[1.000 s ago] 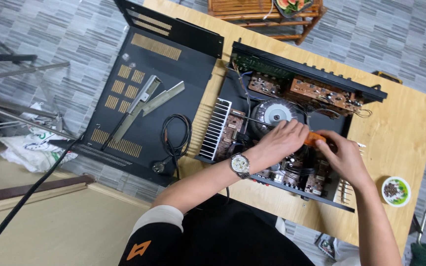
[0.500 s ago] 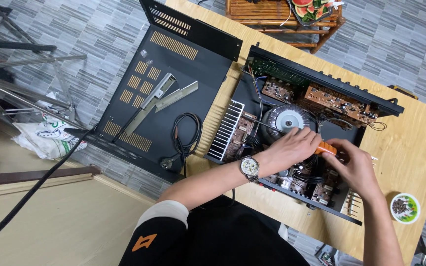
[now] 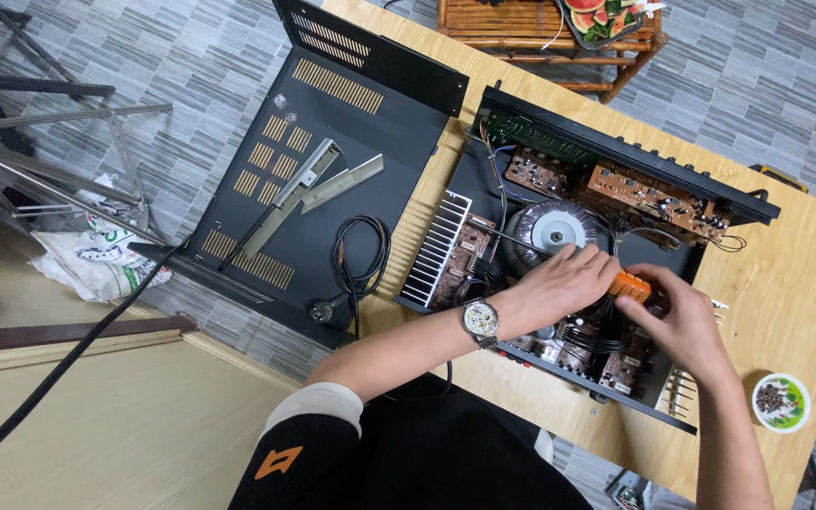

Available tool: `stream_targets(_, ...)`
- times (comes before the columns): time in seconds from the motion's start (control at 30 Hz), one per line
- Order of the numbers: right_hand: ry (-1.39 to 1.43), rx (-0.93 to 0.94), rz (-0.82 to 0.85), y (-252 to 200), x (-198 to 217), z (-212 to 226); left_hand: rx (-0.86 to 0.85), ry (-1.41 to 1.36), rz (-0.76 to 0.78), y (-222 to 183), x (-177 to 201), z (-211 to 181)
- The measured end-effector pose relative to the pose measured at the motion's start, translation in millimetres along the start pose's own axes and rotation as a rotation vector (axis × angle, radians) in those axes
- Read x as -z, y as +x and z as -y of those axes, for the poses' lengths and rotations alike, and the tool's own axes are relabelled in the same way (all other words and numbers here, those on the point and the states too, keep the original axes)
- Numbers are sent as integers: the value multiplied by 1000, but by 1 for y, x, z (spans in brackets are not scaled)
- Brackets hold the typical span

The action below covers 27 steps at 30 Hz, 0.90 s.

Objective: Repairing the internal components of an audio amplifier using a screwdriver.

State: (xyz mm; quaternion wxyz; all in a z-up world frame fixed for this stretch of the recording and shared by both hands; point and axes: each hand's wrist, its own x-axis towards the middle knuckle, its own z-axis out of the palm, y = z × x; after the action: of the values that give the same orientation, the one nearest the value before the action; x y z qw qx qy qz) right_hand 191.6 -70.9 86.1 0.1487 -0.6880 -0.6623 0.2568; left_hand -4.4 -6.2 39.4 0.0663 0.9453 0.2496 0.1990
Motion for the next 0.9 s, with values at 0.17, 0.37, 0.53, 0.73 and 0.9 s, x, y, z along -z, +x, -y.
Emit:
stream_targets(0.17,-13,-71,25,-1,1,7,-5,8,8,-2,2,0)
stream_targets(0.37,17,0,-5,-2,2,13,1,-14,13,-1,4,0)
stream_targets(0.53,-34,-97,38,-1,0,9,3,-19,4,-1,3,0)
stream_targets(0.73,35,49,-5,1,-1,7,3,-18,11,0,1,0)
stream_targets(0.9,-22,8,14,2,-5,0,0,37,-43,-1,7,-1)
